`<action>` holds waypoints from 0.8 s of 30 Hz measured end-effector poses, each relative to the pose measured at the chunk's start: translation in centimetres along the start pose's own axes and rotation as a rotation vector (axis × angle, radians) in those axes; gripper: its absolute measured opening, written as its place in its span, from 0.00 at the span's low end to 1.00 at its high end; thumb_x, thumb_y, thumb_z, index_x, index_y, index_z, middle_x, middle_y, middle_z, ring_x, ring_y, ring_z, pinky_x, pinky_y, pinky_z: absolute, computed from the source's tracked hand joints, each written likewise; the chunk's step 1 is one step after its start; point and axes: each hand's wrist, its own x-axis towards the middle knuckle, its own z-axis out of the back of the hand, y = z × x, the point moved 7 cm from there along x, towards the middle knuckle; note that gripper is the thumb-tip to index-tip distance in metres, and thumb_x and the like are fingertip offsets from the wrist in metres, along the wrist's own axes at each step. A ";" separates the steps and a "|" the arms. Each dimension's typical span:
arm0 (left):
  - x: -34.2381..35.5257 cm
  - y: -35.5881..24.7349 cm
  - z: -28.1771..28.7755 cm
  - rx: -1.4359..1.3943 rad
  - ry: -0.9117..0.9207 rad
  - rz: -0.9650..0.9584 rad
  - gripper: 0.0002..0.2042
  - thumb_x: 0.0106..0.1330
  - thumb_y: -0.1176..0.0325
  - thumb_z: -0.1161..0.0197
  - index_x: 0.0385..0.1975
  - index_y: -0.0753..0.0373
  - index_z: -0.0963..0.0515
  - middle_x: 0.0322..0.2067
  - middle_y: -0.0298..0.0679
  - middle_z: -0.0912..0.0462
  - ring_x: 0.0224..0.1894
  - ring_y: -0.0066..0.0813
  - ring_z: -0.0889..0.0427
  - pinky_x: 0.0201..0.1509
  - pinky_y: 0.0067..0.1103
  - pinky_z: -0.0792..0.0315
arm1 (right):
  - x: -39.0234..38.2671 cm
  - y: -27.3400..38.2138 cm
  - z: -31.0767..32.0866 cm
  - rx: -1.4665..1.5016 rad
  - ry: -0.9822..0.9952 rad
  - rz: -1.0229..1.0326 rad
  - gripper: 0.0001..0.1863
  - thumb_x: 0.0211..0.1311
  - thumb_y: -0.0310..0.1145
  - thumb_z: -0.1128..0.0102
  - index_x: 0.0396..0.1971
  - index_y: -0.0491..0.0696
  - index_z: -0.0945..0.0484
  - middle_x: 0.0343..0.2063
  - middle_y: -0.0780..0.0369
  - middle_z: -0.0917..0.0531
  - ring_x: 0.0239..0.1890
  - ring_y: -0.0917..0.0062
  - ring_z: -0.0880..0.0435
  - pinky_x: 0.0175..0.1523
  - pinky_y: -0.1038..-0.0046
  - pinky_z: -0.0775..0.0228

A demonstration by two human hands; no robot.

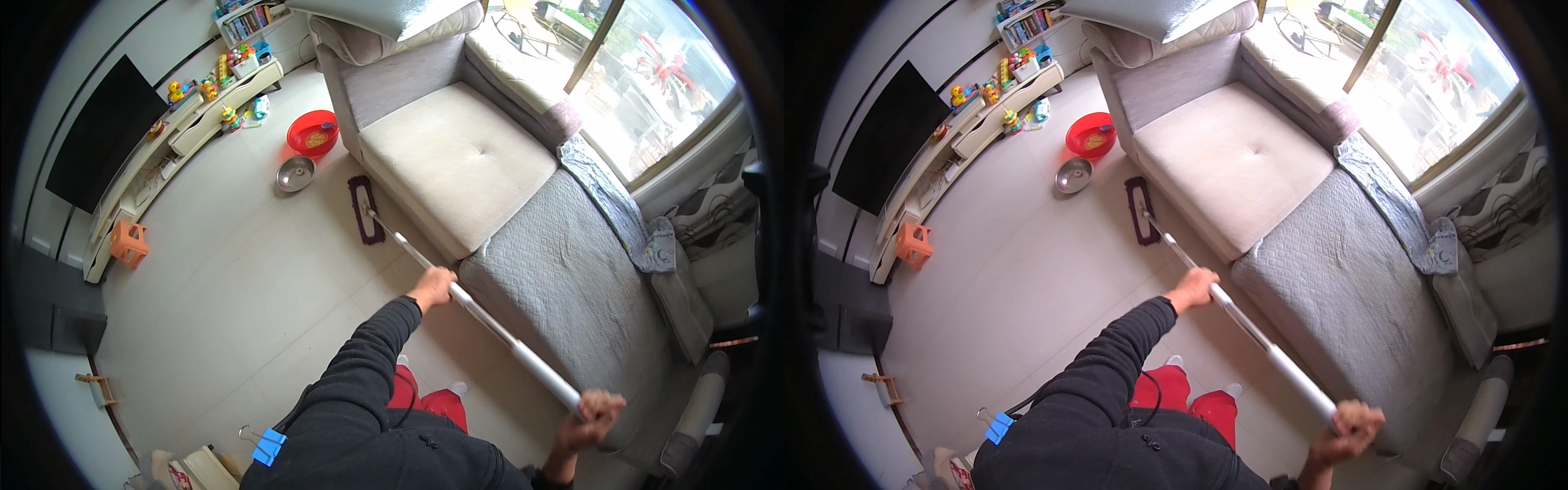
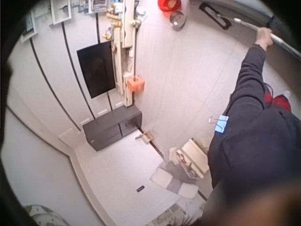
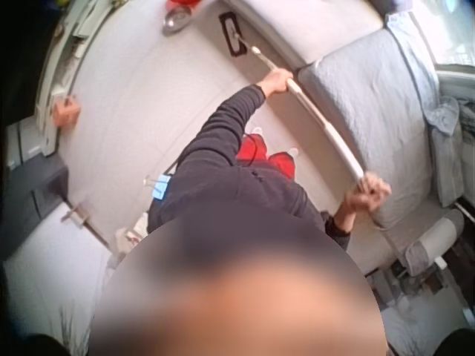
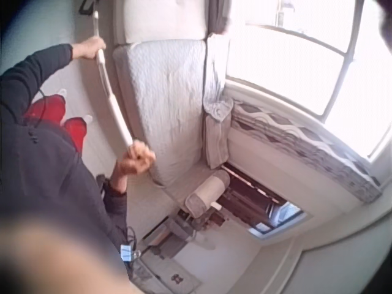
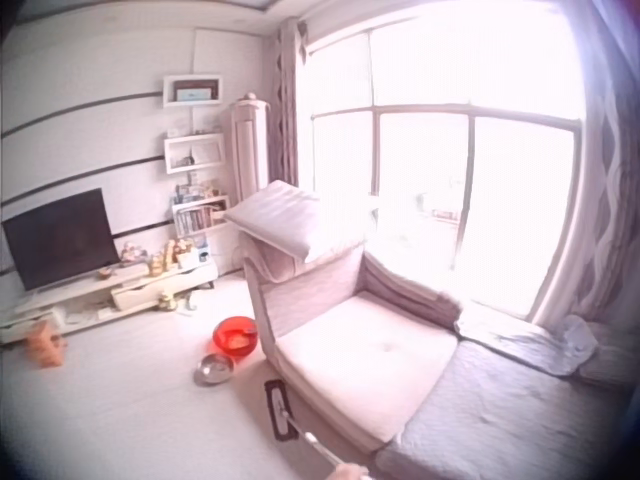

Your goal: The person kneels and wipes debris from the floor near a water heater using a tissue, then stands and mops the living room floor with a flat mop. The person moves around furniture and toys while mopping.

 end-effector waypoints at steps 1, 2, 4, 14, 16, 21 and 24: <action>0.3 2.9 1.2 -0.042 -0.033 0.186 0.18 0.35 0.61 0.30 0.30 0.54 0.21 0.37 0.40 0.21 0.45 0.38 0.24 0.46 0.31 0.28 | 0.9 -1.3 -3.9 0.097 0.047 0.008 0.17 0.69 0.38 0.63 0.18 0.51 0.47 0.12 0.70 0.47 0.16 0.86 0.48 0.23 0.82 0.53; 0.3 5.6 2.4 -0.145 -0.087 0.342 0.23 0.35 0.60 0.29 0.37 0.52 0.24 0.47 0.39 0.26 0.53 0.36 0.29 0.52 0.30 0.31 | 1.7 -2.5 -7.4 0.099 0.087 0.003 0.18 0.69 0.38 0.63 0.18 0.51 0.47 0.12 0.70 0.47 0.15 0.86 0.47 0.22 0.82 0.51; 0.6 9.0 5.6 -0.180 -0.241 0.416 0.31 0.36 0.55 0.27 0.46 0.50 0.29 0.54 0.40 0.32 0.61 0.39 0.36 0.61 0.35 0.39 | 3.2 -4.2 -13.3 0.136 0.172 0.006 0.18 0.70 0.38 0.63 0.18 0.51 0.47 0.12 0.69 0.46 0.14 0.85 0.46 0.22 0.81 0.47; -2.9 8.7 12.6 0.049 -0.198 0.387 0.19 0.46 0.60 0.31 0.38 0.54 0.27 0.38 0.36 0.23 0.49 0.33 0.27 0.55 0.34 0.38 | 1.5 0.6 -22.9 0.243 0.804 0.113 0.20 0.70 0.36 0.59 0.15 0.49 0.41 0.08 0.69 0.42 0.09 0.86 0.45 0.15 0.80 0.48; -4.6 5.6 12.7 0.060 -0.241 0.247 0.18 0.45 0.61 0.31 0.36 0.53 0.25 0.34 0.37 0.22 0.43 0.37 0.24 0.50 0.33 0.33 | 1.3 3.4 -21.3 0.206 0.892 0.162 0.23 0.68 0.37 0.55 0.11 0.49 0.41 0.06 0.68 0.38 0.06 0.84 0.41 0.11 0.79 0.49; -7.9 -5.2 8.7 0.111 -0.093 -0.011 0.16 0.44 0.58 0.32 0.34 0.53 0.22 0.31 0.38 0.21 0.36 0.39 0.22 0.43 0.32 0.28 | 0.6 10.9 -13.3 0.273 1.023 0.072 0.26 0.65 0.37 0.50 0.05 0.50 0.41 0.03 0.69 0.36 0.04 0.83 0.38 0.10 0.81 0.45; -10.2 -13.7 4.2 0.076 0.015 -0.231 0.12 0.43 0.59 0.32 0.25 0.56 0.22 0.29 0.41 0.21 0.34 0.41 0.21 0.38 0.33 0.27 | -1.2 16.8 -7.0 0.252 1.082 -0.009 0.24 0.67 0.41 0.53 0.09 0.51 0.42 0.04 0.70 0.39 0.05 0.86 0.43 0.11 0.83 0.50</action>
